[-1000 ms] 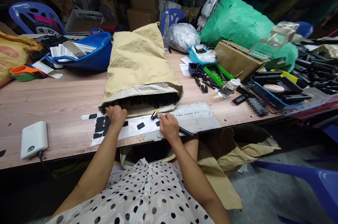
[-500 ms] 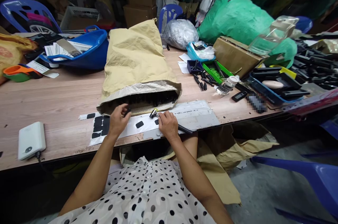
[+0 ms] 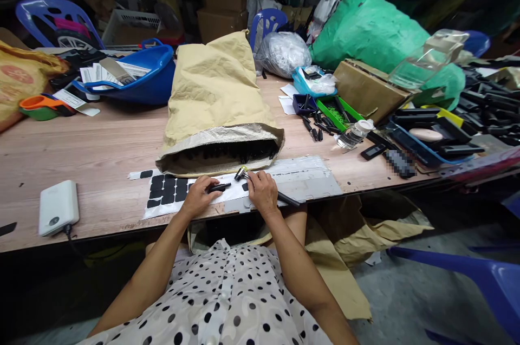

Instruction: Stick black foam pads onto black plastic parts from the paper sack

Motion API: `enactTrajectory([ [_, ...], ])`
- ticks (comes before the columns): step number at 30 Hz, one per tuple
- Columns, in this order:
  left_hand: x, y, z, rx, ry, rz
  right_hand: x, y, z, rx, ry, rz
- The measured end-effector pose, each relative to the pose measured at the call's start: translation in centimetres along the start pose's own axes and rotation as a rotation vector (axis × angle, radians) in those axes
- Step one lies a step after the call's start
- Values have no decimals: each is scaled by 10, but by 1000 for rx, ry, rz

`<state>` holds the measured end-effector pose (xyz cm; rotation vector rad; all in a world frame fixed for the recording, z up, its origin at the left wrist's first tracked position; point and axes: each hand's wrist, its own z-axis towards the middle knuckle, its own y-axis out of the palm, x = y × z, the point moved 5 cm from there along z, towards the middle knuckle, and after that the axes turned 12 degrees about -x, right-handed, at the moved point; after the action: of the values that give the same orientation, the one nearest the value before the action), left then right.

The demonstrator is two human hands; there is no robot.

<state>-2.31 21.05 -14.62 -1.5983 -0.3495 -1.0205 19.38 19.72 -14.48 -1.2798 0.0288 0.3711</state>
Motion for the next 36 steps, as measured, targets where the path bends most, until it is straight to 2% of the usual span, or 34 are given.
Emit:
enactTrajectory([
  [6,0,2,2,5,-17,-1,-2,-6,2,-11,2,61],
  [11,-1,5,3,37,-30,-44,-22,-19,-3,31,-15,326],
  [14,-1,6,4,67,-53,-75,-38,-18,-5,-7,-83,476],
  [18,-3,6,3,109,-149,-169,-50,-12,-4,-91,-117,553],
  [21,-3,7,2,110,-195,-224,-53,-12,-1,-139,-128,547],
  [25,-1,7,3,111,-187,-241,-61,-17,3,-187,-145,496],
  [32,1,7,3,111,-194,-239,-74,-18,8,-366,-53,227],
  [36,1,7,4,110,-188,-237,-70,-27,10,-336,-28,186],
])
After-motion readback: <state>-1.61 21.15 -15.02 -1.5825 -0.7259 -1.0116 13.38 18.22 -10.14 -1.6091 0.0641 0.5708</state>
